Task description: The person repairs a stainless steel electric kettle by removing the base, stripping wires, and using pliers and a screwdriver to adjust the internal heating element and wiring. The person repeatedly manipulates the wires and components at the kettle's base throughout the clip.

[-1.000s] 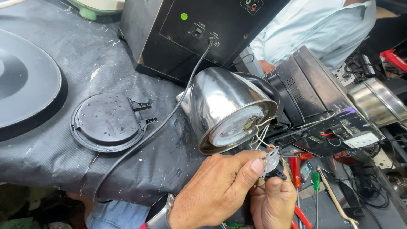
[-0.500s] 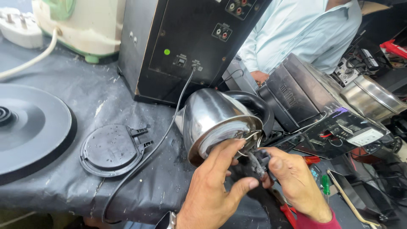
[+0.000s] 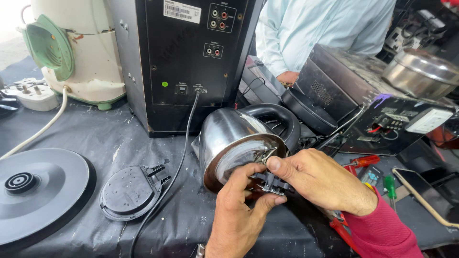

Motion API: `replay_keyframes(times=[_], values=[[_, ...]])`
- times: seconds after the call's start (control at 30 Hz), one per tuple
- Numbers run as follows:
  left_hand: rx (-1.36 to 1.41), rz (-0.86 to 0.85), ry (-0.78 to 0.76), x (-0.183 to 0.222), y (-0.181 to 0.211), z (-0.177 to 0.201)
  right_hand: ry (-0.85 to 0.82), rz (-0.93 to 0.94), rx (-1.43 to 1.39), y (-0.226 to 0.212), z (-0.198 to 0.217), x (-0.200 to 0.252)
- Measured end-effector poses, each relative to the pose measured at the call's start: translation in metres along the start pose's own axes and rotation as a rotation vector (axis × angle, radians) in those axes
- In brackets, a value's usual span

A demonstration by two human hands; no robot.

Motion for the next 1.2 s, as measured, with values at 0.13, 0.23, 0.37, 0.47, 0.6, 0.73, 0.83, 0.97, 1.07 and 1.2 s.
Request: replay_keyframes(times=[0.13,0.23,0.37,0.47,0.6,0.73,0.83,0.97,1.07,1.2], values=[[0.066,-0.002,-0.057,0.0,-0.006,-0.007,0.026,-0.066,-0.061,0.006,0.001,0.003],[0.025,0.023,-0.058,0.001,-0.011,-0.01,0.119,-0.031,-0.09,0.005,0.008,0.01],[0.006,0.091,-0.056,-0.001,-0.017,-0.011,0.212,-0.02,-0.273,0.013,0.008,0.022],[0.059,0.088,-0.048,0.0,-0.016,-0.012,0.343,0.03,-0.356,0.016,0.014,0.034],[0.127,0.014,-0.085,0.003,-0.008,-0.013,0.521,0.293,-0.26,-0.007,0.02,0.061],[0.166,0.099,-0.115,0.001,-0.018,-0.017,0.57,0.333,-0.36,-0.002,0.006,0.074],[0.134,0.094,-0.122,0.002,-0.017,-0.017,0.621,0.318,-0.4,0.008,-0.002,0.076],[0.08,-0.033,-0.093,0.006,-0.001,-0.012,0.672,0.29,-0.39,0.02,-0.009,0.074],[0.044,-0.09,-0.068,0.007,0.008,-0.007,0.672,0.256,-0.401,0.027,-0.015,0.072],[-0.032,-0.147,-0.049,0.008,0.018,-0.002,0.67,0.252,-0.377,0.032,-0.02,0.071]])
Point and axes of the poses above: each hand's wrist, its own x-axis away from the middle knuckle, its own z-axis out of the back of the hand, y = z × x, the point moved 10 cm from there along -x, towards the middle knuckle, and after that the axes turned 8 degrees about z, right-handed, at the moved point
